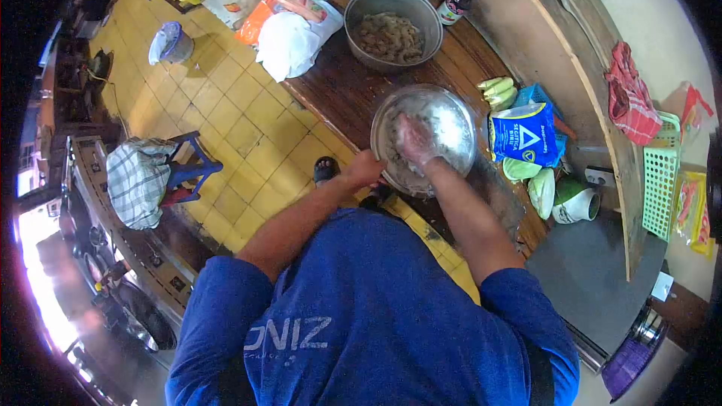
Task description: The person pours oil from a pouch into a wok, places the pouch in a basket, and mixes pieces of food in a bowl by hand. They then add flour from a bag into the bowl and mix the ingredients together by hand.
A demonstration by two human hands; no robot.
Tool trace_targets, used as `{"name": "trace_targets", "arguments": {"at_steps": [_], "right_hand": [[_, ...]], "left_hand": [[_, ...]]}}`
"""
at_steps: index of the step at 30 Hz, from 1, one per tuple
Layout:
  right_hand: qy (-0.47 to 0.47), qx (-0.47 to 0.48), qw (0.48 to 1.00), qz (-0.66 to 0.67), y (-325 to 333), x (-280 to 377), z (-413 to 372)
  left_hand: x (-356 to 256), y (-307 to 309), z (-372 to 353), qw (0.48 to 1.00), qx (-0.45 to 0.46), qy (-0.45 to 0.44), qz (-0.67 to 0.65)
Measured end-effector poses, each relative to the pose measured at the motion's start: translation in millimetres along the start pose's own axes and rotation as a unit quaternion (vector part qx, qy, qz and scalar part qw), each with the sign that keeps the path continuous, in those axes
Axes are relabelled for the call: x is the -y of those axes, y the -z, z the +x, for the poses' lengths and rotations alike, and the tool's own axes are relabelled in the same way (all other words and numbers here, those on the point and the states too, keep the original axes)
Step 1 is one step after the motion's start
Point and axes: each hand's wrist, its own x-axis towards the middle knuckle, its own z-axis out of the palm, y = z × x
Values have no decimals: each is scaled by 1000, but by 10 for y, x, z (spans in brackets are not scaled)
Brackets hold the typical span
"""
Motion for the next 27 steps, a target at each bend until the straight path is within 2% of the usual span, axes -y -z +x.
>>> {"name": "trace_targets", "arguments": {"at_steps": [1, 2, 3, 5, 6, 8, 9, 11, 12, 13, 14, 15, 16, 17, 18, 19, 20, 21, 23, 24, 25, 27], "right_hand": [[-30, 105, 973, 205, -41, -129, -8], [172, -11, 984, -39, -61, -308, -164], [172, -11, 984, -39, 47, -468, -223], [151, 105, 981, 65, 290, -657, -343], [148, 107, 981, 67, 436, -526, -478], [137, 120, 979, -94, 694, -150, -736], [134, 121, 979, -90, 541, -130, -714], [54, 70, 989, -116, 200, -151, -563], [50, -8, 983, -176, 205, -127, -467], [50, -7, 984, -172, 305, -104, -354], [-21, 35, 999, -35, 431, -106, -246], [-92, 75, 988, 102, 513, -140, -178], [-53, 15, 996, 73, 546, -234, -153], [-51, 15, 996, 72, 661, -280, -161], [-22, 67, 996, 48, 843, -291, -188], [8, 121, 992, 24, 983, -302, -213], [9, 123, 992, 22, 1050, -333, -240], [21, 96, 994, 40, 1103, -361, -273], [44, 43, 995, 79, 1181, -367, -302], [30, 105, 993, 38, 1226, -351, -232], [31, 106, 993, 38, 1286, -231, -172], [-6, 229, 971, -73, 1280, 80, -72]], "left_hand": [[0, -59, 7, 998, -37, -35, -21], [11, -98, 2, 994, -75, -69, -42], [33, -107, 17, 994, -75, -69, -42], [106, -136, 64, 988, -54, -72, -129], [110, -125, 76, 988, -51, -69, -129], [97, -73, 84, 993, -13, -91, -77], [94, -78, 52, 993, -10, -87, -74], [70, -98, -4, 983, 10, -122, -136], [77, -94, 5, 984, 9, -119, -135], [98, -79, 32, 988, -8, -129, -89], [123, -72, 51, 989, -24, -138, -44], [246, -81, 161, 989, -23, -137, -42], [422, -96, 332, 980, -50, -188, 49], [517, -102, 431, 958, -78, -238, 139], [377, -113, 312, 959, -79, -238, 136], [99, -126, 72, 983, -78, -165, 37], [-59, -133, -67, 991, -76, -89, -63], [-13, -138, -34, 991, -77, -90, -65], [165, -147, 97, 977, -78, -187, -63], [202, -147, 142, 977, -80, -187, -64], [219, -146, 173, 979, -82, -180, -56], [183, -143, 140, 981, -81, -173, -47]]}}
